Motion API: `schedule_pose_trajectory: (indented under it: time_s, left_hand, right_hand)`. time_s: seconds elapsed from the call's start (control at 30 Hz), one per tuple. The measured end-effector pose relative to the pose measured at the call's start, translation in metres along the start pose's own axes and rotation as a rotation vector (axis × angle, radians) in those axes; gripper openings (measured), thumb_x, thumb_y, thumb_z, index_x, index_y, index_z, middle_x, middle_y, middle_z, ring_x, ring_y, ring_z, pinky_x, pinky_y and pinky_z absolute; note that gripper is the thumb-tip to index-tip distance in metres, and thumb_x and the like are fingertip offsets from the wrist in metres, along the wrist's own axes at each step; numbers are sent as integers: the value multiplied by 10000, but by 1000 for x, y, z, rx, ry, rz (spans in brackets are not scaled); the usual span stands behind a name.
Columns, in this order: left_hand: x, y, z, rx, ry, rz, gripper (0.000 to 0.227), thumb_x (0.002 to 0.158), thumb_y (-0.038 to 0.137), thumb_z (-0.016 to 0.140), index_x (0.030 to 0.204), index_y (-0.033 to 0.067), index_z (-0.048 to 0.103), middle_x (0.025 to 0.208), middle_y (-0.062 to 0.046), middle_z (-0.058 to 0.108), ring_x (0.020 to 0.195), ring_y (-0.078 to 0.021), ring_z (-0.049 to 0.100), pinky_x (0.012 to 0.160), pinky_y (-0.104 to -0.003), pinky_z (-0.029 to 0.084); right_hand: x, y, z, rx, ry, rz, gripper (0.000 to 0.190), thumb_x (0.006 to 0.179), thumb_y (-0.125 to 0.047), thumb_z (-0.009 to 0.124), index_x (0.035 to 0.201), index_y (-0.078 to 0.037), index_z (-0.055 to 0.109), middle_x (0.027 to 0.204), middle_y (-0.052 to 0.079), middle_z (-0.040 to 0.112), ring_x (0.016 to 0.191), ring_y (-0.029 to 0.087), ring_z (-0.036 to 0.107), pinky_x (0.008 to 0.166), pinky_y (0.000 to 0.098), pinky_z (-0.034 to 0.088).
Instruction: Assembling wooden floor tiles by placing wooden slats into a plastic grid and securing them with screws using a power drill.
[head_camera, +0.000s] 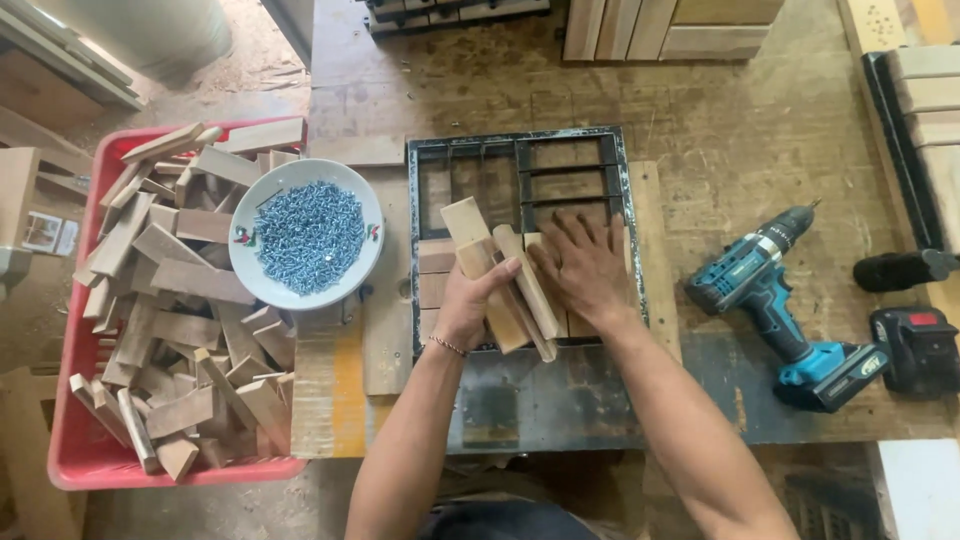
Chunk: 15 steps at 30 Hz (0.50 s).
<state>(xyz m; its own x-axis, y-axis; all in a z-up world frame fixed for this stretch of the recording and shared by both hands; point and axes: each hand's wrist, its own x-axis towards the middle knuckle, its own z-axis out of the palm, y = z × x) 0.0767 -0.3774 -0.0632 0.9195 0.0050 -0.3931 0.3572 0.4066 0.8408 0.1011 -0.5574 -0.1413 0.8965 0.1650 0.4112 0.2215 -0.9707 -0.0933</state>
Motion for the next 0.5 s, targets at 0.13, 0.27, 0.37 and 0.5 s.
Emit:
schedule_pose_trajectory:
  time_s: [0.13,0.27,0.37,0.5]
  left_hand:
    - [-1,-9,-6,25,24,21,617,666,211,973,1169,93,635,1022,-55,682,951,-198,650,860,-454,570]
    - [-11,-13,-6,8,55,10,672,648,208,979,1203,85,622,1048,-73,698,967,-199,666,877,-455,577]
    - [-41,-7,-4,37,55,-45,733,624,225,983,1239,83,611,1098,-74,698,1006,-198,659,911,-458,569]
    - [-70,-35,-25,98,86,-120,799,592,187,1003,1274,88,598,1142,-89,703,1032,-186,645,938,-470,565]
  right_hand:
    - [-2,-2,-5,7,25,-14,471,1026,-645,495,1266,-289,690,1324,-11,649,1220,270,616,1174,591,321]
    - [-10,0,-8,18,61,-46,444,1050,-624,501,1222,-274,712,1270,-14,682,1232,235,603,1175,534,275]
    - [-28,-15,-35,81,5,-38,454,1068,-591,487,1204,-235,734,1280,6,703,1281,225,588,1197,521,214]
    - [-53,-36,-68,178,-77,29,521,1079,-588,425,1298,-202,699,1404,51,659,1407,280,501,1246,573,104]
